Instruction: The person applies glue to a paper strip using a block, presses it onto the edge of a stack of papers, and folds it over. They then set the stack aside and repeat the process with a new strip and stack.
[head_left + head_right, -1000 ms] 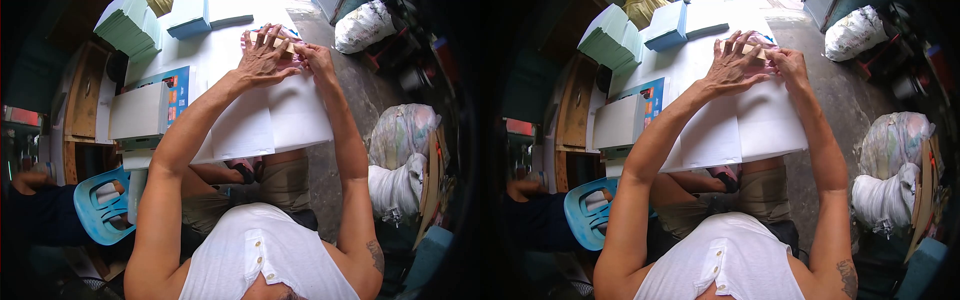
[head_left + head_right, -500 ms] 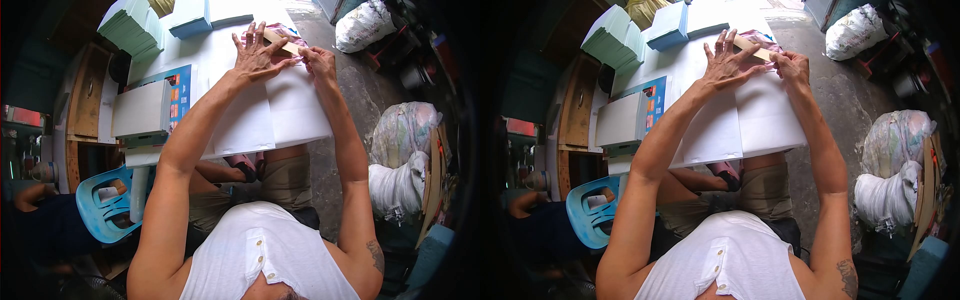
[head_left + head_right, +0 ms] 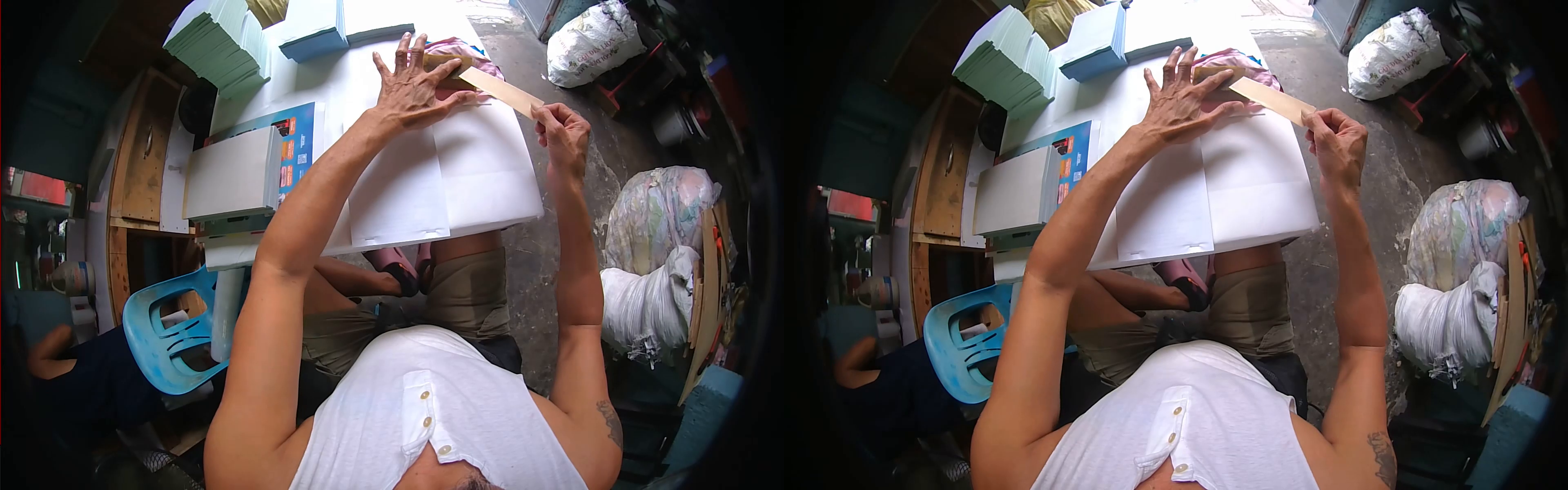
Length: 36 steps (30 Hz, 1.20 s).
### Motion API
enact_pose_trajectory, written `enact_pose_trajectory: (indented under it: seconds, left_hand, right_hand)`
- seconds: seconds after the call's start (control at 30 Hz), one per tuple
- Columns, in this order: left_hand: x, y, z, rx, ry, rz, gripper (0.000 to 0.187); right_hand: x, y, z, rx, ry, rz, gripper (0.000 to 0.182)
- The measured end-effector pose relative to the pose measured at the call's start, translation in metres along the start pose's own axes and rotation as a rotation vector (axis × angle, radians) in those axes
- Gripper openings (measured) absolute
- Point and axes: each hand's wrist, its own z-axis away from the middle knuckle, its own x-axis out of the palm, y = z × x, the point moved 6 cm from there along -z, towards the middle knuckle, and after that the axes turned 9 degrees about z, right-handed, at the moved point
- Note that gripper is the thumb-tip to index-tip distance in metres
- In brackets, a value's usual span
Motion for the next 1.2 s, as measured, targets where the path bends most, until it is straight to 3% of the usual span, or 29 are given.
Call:
enact_pose_trajectory:
  seconds: [0.03,0.13,0.17,0.27,0.3,0.37,0.43,0.5,0.57,0.6,0.67,0.77,0.87,0.97,1.07,1.13,1.2]
  left_hand:
    - [-0.005,0.004,0.001,0.012,0.015,-0.015,0.079]
    - [-0.032,0.037,0.002,0.320,0.143,0.131,0.067]
    - [-0.048,0.057,0.005,0.400,0.207,0.210,0.054]
    - [-0.060,0.087,0.005,0.524,0.119,0.096,0.039]
    - [-0.064,0.093,0.006,0.521,0.112,0.074,0.026]
    - [-0.066,0.092,0.001,0.393,0.036,0.204,0.027]
    - [-0.079,0.093,0.001,0.295,0.077,0.252,0.030]
    - [-0.081,0.072,0.000,0.097,0.149,0.757,0.035]
    - [-0.078,0.054,0.000,-0.121,0.222,1.255,0.040]
    - [-0.081,0.052,0.001,-0.139,0.276,1.421,0.042]
    - [-0.074,0.042,0.003,-0.231,0.375,1.565,0.039]
    - [-0.067,0.042,0.012,-0.302,0.384,1.663,0.035]
    - [-0.058,0.038,0.017,-0.396,0.408,1.659,0.029]
    - [-0.048,0.027,0.017,-0.434,0.376,1.635,0.041]
    - [-0.043,0.000,0.017,-0.447,0.563,1.365,0.066]
    - [-0.059,-0.011,0.018,-0.344,0.607,0.691,0.081]
    - [-0.067,0.006,0.016,0.098,0.574,0.568,0.089]
  right_hand:
    - [-0.006,-0.012,0.004,-0.052,0.021,0.086,0.015]
    - [-0.013,-0.066,0.029,-0.442,0.003,0.525,0.013]
    - [-0.011,-0.088,0.040,-0.679,0.023,0.653,0.010]
    - [-0.004,-0.120,0.057,-0.916,-0.025,1.009,0.010]
    - [-0.005,-0.126,0.058,-0.969,0.004,1.007,0.011]
    - [-0.005,-0.134,0.058,-1.071,0.064,1.002,0.015]
    - [-0.010,-0.139,0.051,-0.908,0.194,0.663,0.020]
    - [-0.014,-0.116,0.034,-0.707,0.254,0.356,0.035]
    - [0.008,-0.070,0.015,-0.337,-0.005,-0.025,0.039]
    - [0.022,-0.049,0.012,-0.152,-0.133,-0.212,0.041]
    - [0.054,-0.018,0.019,0.081,-0.273,-0.426,0.044]
    - [0.077,-0.003,0.023,0.174,-0.245,-0.560,0.037]
    - [0.087,0.003,0.020,0.197,-0.249,-0.635,0.025]
    - [0.088,-0.004,0.011,0.175,-0.210,-0.592,0.023]
    - [0.081,-0.004,-0.012,0.136,-0.178,-0.388,0.018]
    - [0.076,0.001,-0.035,0.097,-0.159,-0.187,0.018]
    - [0.076,0.006,-0.044,0.100,-0.146,-0.156,0.021]
